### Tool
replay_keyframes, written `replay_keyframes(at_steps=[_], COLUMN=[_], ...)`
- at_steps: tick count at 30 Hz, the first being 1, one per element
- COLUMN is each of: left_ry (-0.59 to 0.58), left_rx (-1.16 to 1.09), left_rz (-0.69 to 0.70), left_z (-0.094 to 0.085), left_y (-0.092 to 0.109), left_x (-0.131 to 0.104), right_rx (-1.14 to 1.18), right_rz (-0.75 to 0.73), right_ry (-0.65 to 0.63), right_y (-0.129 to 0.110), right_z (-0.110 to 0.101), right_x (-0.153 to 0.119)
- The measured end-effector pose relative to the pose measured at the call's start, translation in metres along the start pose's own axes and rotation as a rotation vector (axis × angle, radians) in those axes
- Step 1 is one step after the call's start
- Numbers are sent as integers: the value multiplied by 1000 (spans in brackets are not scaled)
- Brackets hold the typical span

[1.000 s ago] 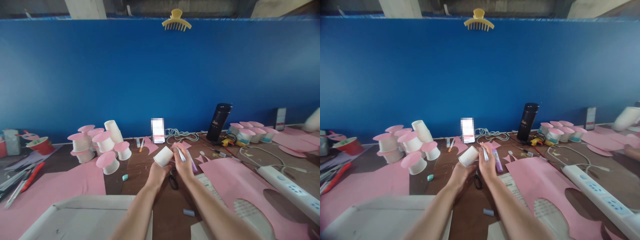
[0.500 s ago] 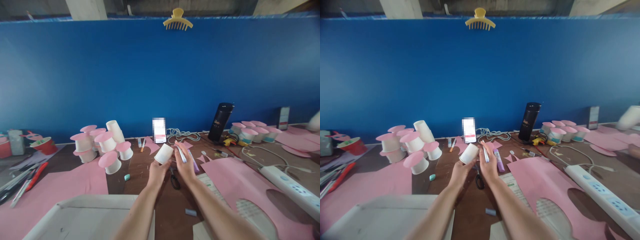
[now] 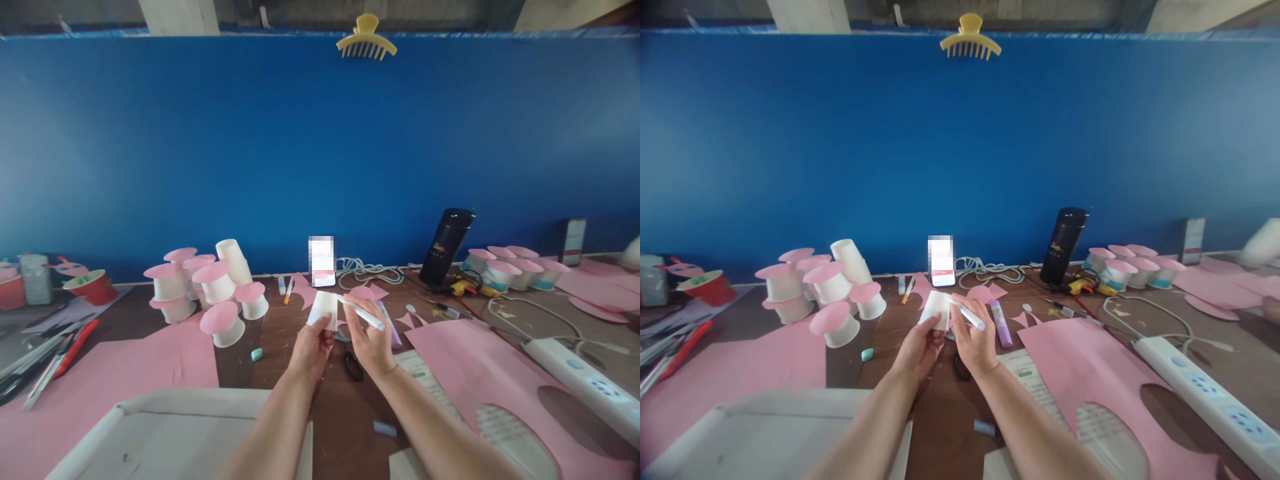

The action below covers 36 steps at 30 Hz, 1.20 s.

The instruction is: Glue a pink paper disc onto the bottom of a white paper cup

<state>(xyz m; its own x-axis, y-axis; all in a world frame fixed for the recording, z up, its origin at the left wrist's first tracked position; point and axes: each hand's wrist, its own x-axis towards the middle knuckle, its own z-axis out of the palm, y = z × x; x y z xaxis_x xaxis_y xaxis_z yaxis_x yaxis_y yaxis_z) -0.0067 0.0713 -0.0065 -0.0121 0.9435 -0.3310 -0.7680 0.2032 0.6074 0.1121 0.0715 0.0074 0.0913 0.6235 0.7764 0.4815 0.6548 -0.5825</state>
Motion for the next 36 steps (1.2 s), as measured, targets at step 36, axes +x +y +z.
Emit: replay_keyframes(at_steps=[36], left_ry=[-34], left_rx=[153], left_rz=[79], left_z=[0], left_y=[-7], left_x=[-1], right_rx=[-139], right_rz=[-38], right_ry=[-47], right_y=[4], right_z=[3], right_x=[-6])
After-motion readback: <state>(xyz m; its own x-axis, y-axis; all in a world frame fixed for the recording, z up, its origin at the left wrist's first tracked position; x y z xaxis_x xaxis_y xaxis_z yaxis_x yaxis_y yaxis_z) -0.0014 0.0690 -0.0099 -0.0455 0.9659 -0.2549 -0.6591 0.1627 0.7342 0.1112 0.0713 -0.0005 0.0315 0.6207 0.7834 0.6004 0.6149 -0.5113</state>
